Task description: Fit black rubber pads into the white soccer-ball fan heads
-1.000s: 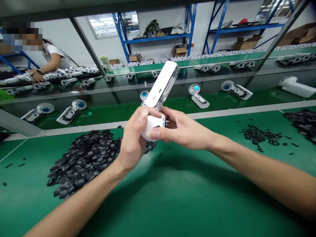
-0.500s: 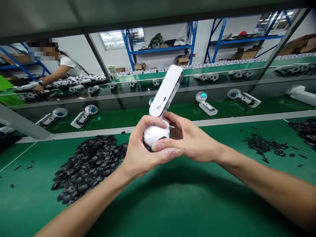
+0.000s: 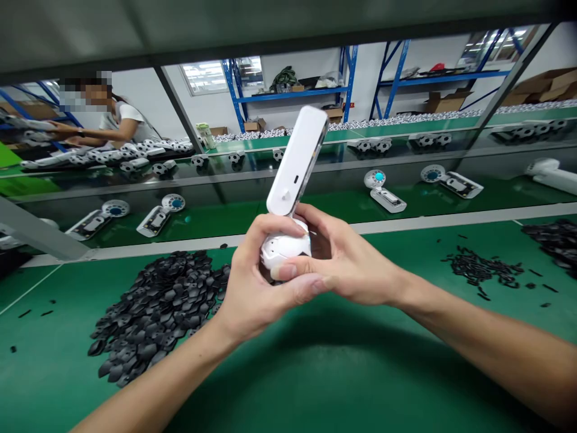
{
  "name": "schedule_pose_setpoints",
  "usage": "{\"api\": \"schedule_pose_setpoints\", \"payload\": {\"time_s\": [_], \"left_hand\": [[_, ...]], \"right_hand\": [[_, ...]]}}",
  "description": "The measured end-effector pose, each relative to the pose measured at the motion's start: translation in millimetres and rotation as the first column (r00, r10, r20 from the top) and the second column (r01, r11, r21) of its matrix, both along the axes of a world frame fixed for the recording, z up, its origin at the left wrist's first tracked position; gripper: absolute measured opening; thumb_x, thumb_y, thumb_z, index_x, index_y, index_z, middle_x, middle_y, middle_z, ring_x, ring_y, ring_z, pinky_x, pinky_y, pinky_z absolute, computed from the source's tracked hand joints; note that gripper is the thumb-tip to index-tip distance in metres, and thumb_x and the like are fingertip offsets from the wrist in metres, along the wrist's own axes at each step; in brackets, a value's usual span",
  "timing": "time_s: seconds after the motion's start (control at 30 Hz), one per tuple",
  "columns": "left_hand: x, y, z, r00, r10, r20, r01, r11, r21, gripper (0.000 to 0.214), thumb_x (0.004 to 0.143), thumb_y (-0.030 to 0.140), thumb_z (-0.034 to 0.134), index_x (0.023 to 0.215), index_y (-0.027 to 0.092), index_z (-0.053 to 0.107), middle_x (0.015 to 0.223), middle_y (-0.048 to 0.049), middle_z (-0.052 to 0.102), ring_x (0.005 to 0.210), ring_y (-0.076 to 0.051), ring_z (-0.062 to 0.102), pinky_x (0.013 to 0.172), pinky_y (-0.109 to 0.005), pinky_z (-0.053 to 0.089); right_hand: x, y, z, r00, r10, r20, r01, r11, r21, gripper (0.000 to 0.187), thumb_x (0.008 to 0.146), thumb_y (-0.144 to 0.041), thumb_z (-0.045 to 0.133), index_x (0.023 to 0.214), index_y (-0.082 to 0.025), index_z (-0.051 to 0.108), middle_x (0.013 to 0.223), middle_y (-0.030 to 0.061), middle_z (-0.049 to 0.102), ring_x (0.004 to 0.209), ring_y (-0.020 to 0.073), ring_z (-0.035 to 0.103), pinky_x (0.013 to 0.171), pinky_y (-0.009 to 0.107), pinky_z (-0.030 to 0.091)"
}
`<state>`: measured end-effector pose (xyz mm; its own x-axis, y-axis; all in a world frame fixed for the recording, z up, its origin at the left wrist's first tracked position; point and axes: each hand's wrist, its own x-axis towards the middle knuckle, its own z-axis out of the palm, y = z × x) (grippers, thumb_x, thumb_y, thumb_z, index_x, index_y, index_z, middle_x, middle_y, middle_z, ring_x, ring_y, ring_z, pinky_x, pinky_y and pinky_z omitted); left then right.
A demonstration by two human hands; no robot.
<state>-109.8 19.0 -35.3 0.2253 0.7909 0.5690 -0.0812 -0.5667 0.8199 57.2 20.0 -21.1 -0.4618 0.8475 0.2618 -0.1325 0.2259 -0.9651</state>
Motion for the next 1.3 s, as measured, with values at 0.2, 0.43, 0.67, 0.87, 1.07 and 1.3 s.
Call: {"api": "schedule_pose_setpoints", "payload": {"time_s": [0.2,0.43,0.67,0.87,1.07,1.3], "left_hand": [[1,10,-11.7,0.998,-0.046,0.050,0.057,0.970,-0.238,0.049,0.070,0.026,0.100,0.103,0.025,0.064,0.074,0.0057,0.061,0.055,-0.009,0.056,0.046,-0.015,0.049],[-1,9,-13.8,0.994,-0.083,0.070,0.098,0.965,-0.245,0.042,0.080,0.031,0.096,0.105,0.024,0.063,0.083,0.0017,0.070,0.065,-0.014,0.071,0.057,-0.022,0.063],[-4,19,-7.5,0.966,0.121,0.228,-0.047,0.950,-0.307,0.034,0.077,0.033,0.091,0.094,0.022,0.064,0.087,-0.0005,0.069,0.068,-0.016,0.067,0.051,-0.024,0.063],[-21,37,8.9,0.900,0.292,0.324,-0.130,0.888,-0.441,0.033,0.081,0.043,0.084,0.098,0.023,0.064,0.088,-0.0048,0.074,0.074,-0.020,0.073,0.046,-0.022,0.057],[-22,40,4.2,0.890,0.296,0.347,-0.084,0.855,-0.513,0.038,0.084,0.048,0.084,0.107,0.025,0.065,0.094,-0.0019,0.075,0.083,-0.019,0.076,0.053,-0.022,0.058],[-16,35,3.5,0.901,0.283,0.329,-0.100,0.873,-0.478,0.035,0.088,0.048,0.079,0.108,0.023,0.066,0.094,-0.0036,0.075,0.078,-0.019,0.076,0.051,-0.022,0.057]], "right_hand": [[-1,10,-14.4,0.993,-0.087,0.080,0.088,0.996,-0.009,0.057,0.111,-0.068,0.047,0.132,-0.020,0.068,0.136,0.0097,0.072,0.123,0.0241,0.068,0.105,0.036,0.056],[3,13,-10.4,0.993,-0.045,0.106,0.045,0.999,0.005,0.062,0.105,-0.075,0.053,0.128,-0.020,0.071,0.114,0.0074,0.073,0.090,0.0188,0.066,0.076,0.030,0.058],[7,18,-19.3,0.956,-0.148,0.252,0.122,0.986,0.113,0.044,0.109,-0.056,0.059,0.138,-0.023,0.065,0.144,0.0100,0.070,0.113,0.0245,0.074,0.089,0.036,0.062],[6,24,-39.3,0.723,-0.268,0.637,0.012,0.926,0.377,0.014,0.102,-0.021,0.066,0.107,-0.021,0.079,0.115,0.0071,0.084,0.105,0.0289,0.078,0.089,0.041,0.057],[0,25,-60.2,0.573,-0.286,0.768,-0.139,0.889,0.435,0.016,0.102,-0.018,0.068,0.108,-0.021,0.082,0.111,0.0087,0.084,0.102,0.0304,0.077,0.087,0.042,0.056],[-13,17,-81.4,0.485,-0.365,0.795,-0.267,0.804,0.532,0.022,0.109,-0.028,0.063,0.123,-0.020,0.078,0.122,0.0141,0.077,0.107,0.0299,0.071,0.081,0.040,0.056]]}}
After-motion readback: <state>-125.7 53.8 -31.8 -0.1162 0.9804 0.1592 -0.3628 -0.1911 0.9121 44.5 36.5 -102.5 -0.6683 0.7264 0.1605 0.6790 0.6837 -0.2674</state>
